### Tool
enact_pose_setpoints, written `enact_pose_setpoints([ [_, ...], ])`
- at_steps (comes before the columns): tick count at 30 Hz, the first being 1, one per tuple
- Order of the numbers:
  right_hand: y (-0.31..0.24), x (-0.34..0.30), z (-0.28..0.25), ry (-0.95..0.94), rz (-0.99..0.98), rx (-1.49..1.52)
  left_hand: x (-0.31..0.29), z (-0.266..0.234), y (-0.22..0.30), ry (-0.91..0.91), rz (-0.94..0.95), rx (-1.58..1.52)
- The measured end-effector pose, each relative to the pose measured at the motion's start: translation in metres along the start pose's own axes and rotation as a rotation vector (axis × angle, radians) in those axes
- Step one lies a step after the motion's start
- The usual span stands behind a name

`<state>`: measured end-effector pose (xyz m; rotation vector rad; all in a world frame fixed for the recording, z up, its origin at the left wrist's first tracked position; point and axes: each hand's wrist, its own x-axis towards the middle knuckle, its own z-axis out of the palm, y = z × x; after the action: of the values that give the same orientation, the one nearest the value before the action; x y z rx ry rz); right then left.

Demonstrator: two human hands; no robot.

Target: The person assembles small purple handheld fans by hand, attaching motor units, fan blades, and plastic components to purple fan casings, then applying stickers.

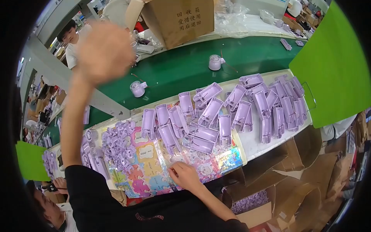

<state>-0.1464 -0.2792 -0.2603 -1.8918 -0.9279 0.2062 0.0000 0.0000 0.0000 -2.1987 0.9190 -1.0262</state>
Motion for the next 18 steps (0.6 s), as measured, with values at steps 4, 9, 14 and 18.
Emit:
enact_pose_setpoints([
  [4, 0.018, 0.006, -0.008, 0.057, -0.065, -0.038, -0.062, 0.09, 0.045, -0.472, -0.325, -0.072],
  [9, 0.008, 0.008, -0.001, 0.063, -0.087, -0.074, -0.142, 0.152, 0.047, -1.295, -0.92, -0.297],
  [14, 0.008, 0.008, 0.004, 0.082, -0.081, -0.084, -0.179, 0.149, 0.068, -1.189, -1.015, -0.374],
  [18, 0.005, 0.005, 0.007, 0.072, -0.037, -0.115, -0.135, 0.094, 0.081, -0.794, -1.161, -0.38],
])
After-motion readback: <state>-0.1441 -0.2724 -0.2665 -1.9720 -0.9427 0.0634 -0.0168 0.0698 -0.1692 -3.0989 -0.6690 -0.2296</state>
